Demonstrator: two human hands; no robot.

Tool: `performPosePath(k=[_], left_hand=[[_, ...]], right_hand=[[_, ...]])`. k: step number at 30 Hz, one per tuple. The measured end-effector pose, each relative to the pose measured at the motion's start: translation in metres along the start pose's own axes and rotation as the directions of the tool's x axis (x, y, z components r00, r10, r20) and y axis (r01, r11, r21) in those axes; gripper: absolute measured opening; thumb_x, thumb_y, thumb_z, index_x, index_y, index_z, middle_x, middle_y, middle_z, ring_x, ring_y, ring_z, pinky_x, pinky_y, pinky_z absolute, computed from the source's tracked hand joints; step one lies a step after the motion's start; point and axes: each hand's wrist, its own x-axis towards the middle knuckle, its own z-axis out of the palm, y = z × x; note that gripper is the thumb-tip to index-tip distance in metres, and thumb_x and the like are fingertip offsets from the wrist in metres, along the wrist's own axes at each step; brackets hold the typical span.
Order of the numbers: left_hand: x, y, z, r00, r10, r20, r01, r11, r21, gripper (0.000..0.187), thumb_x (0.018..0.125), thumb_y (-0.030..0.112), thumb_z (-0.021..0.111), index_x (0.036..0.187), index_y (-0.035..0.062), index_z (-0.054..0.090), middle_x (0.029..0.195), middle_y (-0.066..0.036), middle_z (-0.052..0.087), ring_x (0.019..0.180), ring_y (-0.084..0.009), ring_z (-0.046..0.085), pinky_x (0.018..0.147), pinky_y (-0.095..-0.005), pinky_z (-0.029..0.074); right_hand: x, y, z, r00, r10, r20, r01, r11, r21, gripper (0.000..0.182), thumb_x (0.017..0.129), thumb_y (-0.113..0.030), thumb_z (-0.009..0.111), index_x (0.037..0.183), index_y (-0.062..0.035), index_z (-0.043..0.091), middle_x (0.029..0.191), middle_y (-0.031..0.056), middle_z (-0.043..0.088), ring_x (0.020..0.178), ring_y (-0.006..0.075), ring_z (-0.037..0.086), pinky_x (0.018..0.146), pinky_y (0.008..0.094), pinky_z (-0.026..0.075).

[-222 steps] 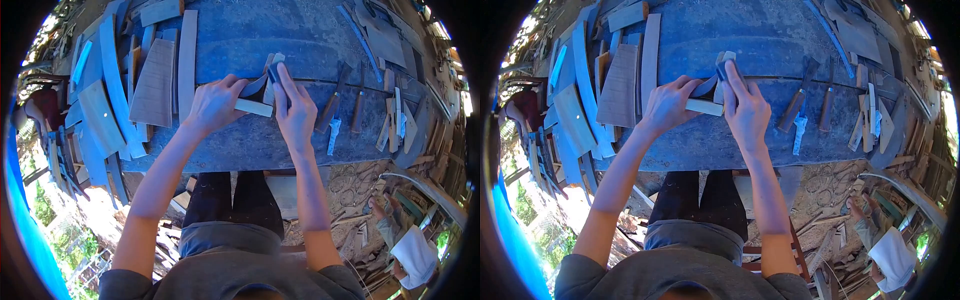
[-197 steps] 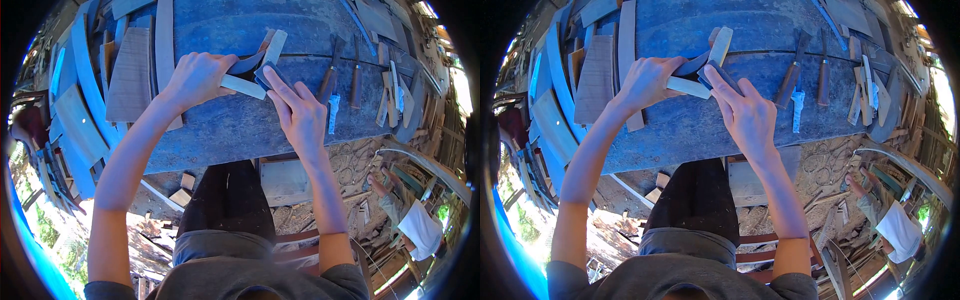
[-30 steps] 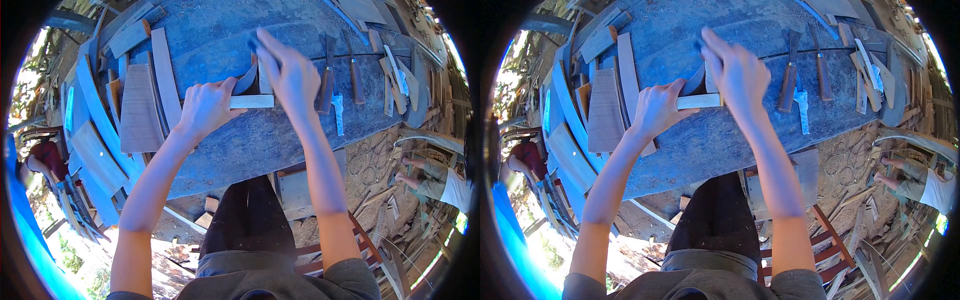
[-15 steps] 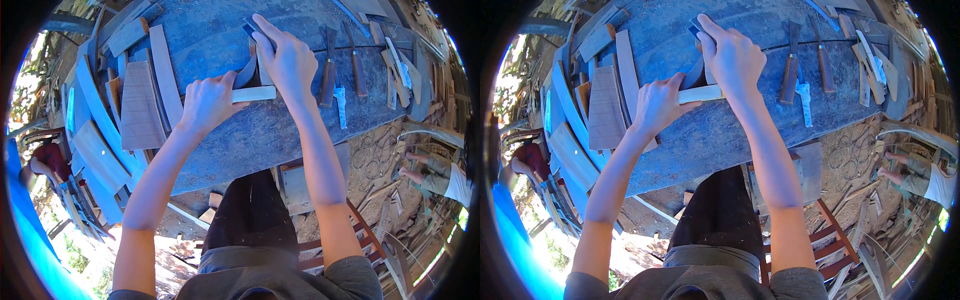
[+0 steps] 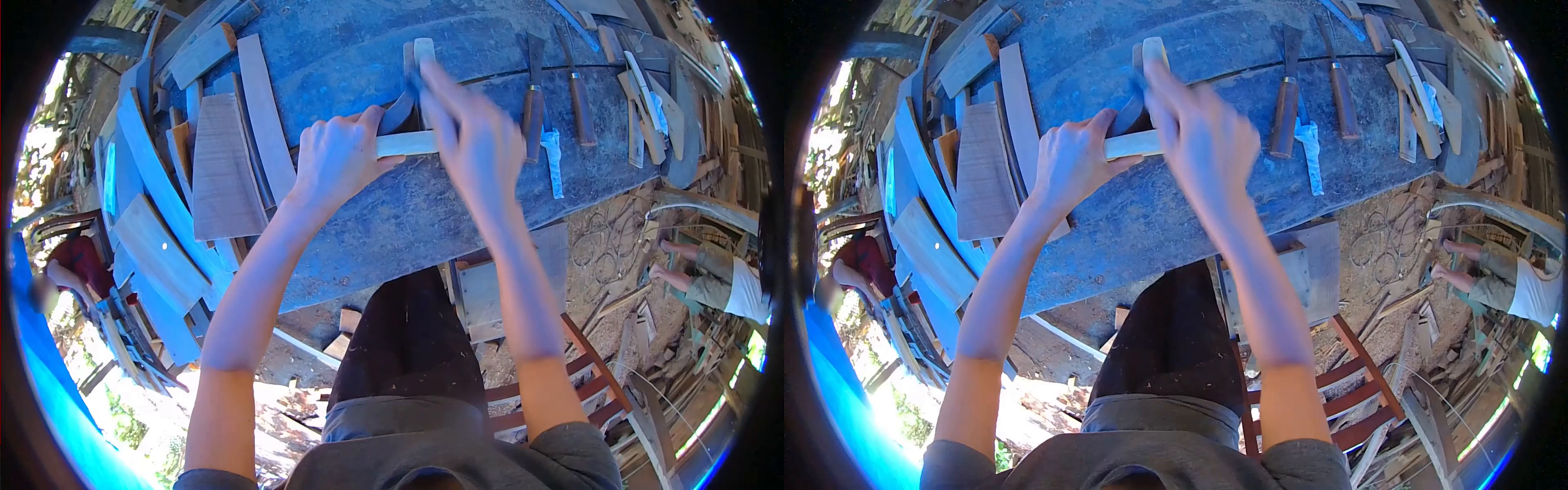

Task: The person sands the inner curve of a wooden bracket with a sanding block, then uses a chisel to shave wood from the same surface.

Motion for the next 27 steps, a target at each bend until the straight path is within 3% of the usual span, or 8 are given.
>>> performPosePath(k=[1, 5, 11, 13, 17, 23, 25, 27], left_hand=[[0.002, -0.001, 0.000, 1.000, -0.012, 0.021, 0.012, 1.000, -0.003, 0.056, 0.072, 0.045, 0.085, 0.106, 0.0059, 0.065, 0.072, -0.009, 0.071, 0.059, -0.0230, 0.069, 0.056, -0.0343, 0.056], [0.001, 0.000, 0.000, 0.998, -0.039, 0.039, 0.040, 0.999, -0.021, 0.056, 0.072, 0.043, 0.085, 0.107, 0.0052, 0.065, 0.074, -0.010, 0.071, 0.061, -0.0238, 0.070, 0.057, -0.0344, 0.057], [0.000, 0.000, 0.000, 1.000, -0.018, 0.017, 0.017, 0.999, 0.028, 0.052, 0.072, 0.044, 0.085, 0.103, 0.0067, 0.064, 0.074, -0.009, 0.071, 0.064, -0.0257, 0.071, 0.058, -0.0371, 0.057], [0.003, 0.001, -0.005, 0.998, -0.041, 0.052, 0.040, 0.999, 0.013, 0.053, 0.072, 0.044, 0.084, 0.103, 0.0069, 0.064, 0.074, -0.010, 0.071, 0.064, -0.0260, 0.071, 0.059, -0.0376, 0.057], [-0.002, 0.005, 0.001, 0.998, -0.067, 0.017, 0.067, 0.998, -0.016, 0.054, 0.072, 0.045, 0.084, 0.104, 0.0063, 0.064, 0.074, -0.011, 0.071, 0.064, -0.0271, 0.071, 0.059, -0.0381, 0.057], [-0.002, 0.012, 0.000, 0.997, -0.054, -0.049, 0.057, 0.995, 0.077, 0.056, 0.072, 0.046, 0.083, 0.103, 0.0031, 0.063, 0.069, -0.014, 0.069, 0.064, -0.0289, 0.071, 0.057, -0.0392, 0.057], [-0.002, 0.013, 0.001, 0.995, -0.067, -0.071, 0.071, 0.996, 0.053, 0.057, 0.072, 0.046, 0.084, 0.103, 0.0022, 0.064, 0.068, -0.015, 0.068, 0.063, -0.0291, 0.071, 0.057, -0.0393, 0.057], [-0.004, 0.014, 0.004, 0.992, -0.087, -0.096, 0.090, 0.996, 0.018, 0.058, 0.071, 0.046, 0.084, 0.102, 0.0014, 0.064, 0.067, -0.015, 0.068, 0.063, -0.0293, 0.071, 0.058, -0.0393, 0.057]], right_hand=[[-0.015, -0.006, -0.017, 0.992, 0.060, 0.112, -0.058, 0.998, -0.029, 0.034, 0.090, -0.037, 0.067, 0.123, -0.0316, 0.068, 0.064, 0.0059, 0.061, 0.053, 0.0266, 0.064, 0.044, 0.0378, 0.048], [-0.025, -0.007, -0.022, 0.981, 0.101, 0.166, -0.106, 0.994, 0.020, 0.033, 0.090, -0.037, 0.066, 0.122, -0.0313, 0.068, 0.065, 0.0067, 0.062, 0.054, 0.0267, 0.065, 0.045, 0.0386, 0.049], [0.034, 0.011, 0.029, 0.987, -0.083, -0.138, 0.083, 0.997, -0.007, 0.034, 0.089, -0.036, 0.067, 0.124, -0.0324, 0.067, 0.062, 0.0057, 0.059, 0.053, 0.0273, 0.064, 0.045, 0.0396, 0.049], [-0.001, -0.003, -0.009, 0.995, 0.011, 0.099, -0.007, 0.999, -0.045, 0.032, 0.090, -0.038, 0.066, 0.122, -0.0331, 0.067, 0.063, 0.0063, 0.061, 0.056, 0.0275, 0.066, 0.045, 0.0394, 0.050], [-0.015, -0.005, -0.017, 0.979, 0.089, 0.183, -0.091, 0.996, 0.007, 0.031, 0.090, -0.038, 0.065, 0.121, -0.0336, 0.068, 0.064, 0.0071, 0.063, 0.057, 0.0290, 0.066, 0.044, 0.0405, 0.049], [0.070, 0.020, 0.045, 1.000, 0.010, 0.027, -0.011, 0.999, 0.043, 0.033, 0.092, -0.032, 0.065, 0.125, -0.0271, 0.068, 0.083, 0.0119, 0.073, 0.079, 0.0310, 0.072, 0.067, 0.0420, 0.056], [0.051, 0.051, 0.058, 0.990, 0.078, -0.121, -0.005, 0.860, 0.511, 0.036, 0.094, -0.028, 0.064, 0.128, -0.0178, 0.066, 0.100, 0.0153, 0.073, 0.088, 0.0316, 0.072, 0.077, 0.0411, 0.055], [0.009, 0.072, 0.056, 0.952, 0.209, -0.223, -0.106, 0.910, 0.402, 0.037, 0.095, -0.025, 0.064, 0.130, -0.0109, 0.064, 0.112, 0.0171, 0.071, 0.084, 0.0312, 0.072, 0.073, 0.0364, 0.055]])
